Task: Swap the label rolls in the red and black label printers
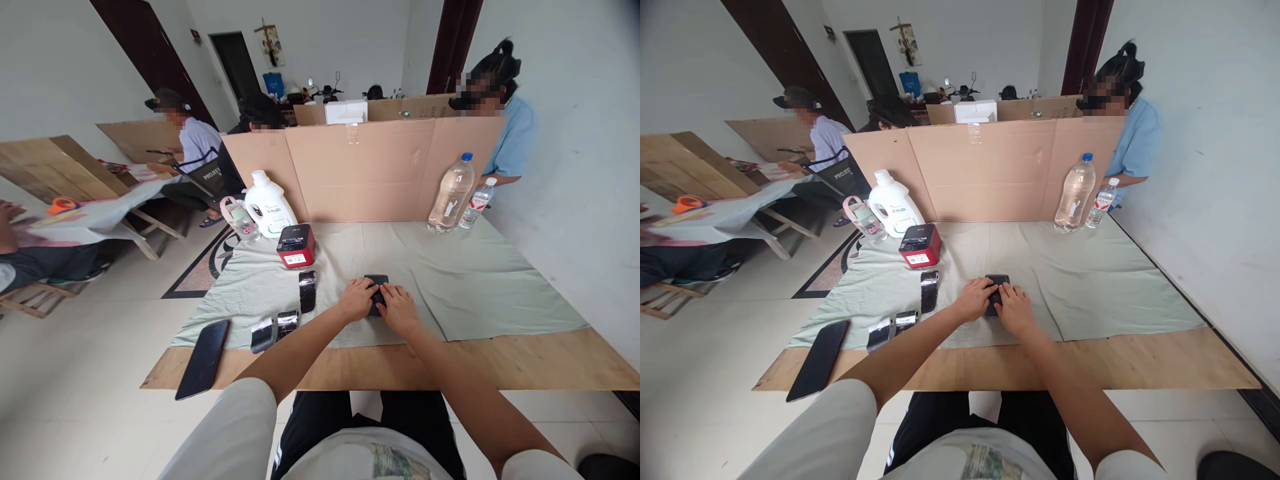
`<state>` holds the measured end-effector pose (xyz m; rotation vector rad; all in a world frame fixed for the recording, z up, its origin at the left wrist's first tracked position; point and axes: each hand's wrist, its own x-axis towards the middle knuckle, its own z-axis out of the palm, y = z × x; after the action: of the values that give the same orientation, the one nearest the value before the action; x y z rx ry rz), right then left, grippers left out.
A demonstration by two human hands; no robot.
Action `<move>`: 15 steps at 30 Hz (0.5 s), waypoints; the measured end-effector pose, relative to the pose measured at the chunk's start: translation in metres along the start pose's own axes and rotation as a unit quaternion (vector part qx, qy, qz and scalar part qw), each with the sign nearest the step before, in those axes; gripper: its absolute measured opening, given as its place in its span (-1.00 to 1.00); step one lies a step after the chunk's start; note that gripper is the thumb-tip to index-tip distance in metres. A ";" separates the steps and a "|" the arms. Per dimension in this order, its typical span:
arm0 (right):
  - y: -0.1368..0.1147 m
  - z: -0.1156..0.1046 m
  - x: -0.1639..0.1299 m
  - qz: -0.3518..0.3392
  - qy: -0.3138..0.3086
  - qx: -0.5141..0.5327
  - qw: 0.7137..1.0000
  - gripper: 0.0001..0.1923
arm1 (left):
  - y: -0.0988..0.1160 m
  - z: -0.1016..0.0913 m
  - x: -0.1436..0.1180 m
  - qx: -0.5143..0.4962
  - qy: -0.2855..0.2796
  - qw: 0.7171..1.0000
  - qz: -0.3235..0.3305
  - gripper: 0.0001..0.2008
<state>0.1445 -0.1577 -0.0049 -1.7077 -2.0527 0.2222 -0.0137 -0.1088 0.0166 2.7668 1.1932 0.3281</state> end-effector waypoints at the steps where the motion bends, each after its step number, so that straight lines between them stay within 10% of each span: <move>1: 0.000 -0.001 0.000 -0.003 -0.013 -0.010 1.000 -0.55 | 0.002 -0.001 -0.001 0.011 -0.007 1.000 -0.003 -0.55; 15: -0.005 -0.005 0.000 -0.016 -0.052 -0.110 0.992 -0.36 | 0.011 0.008 -0.005 -0.054 -0.016 0.998 -0.034 -0.52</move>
<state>0.1419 -0.1594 0.0019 -1.8233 -2.2507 0.0781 -0.0078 -0.1203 0.0099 2.6246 1.2206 0.3295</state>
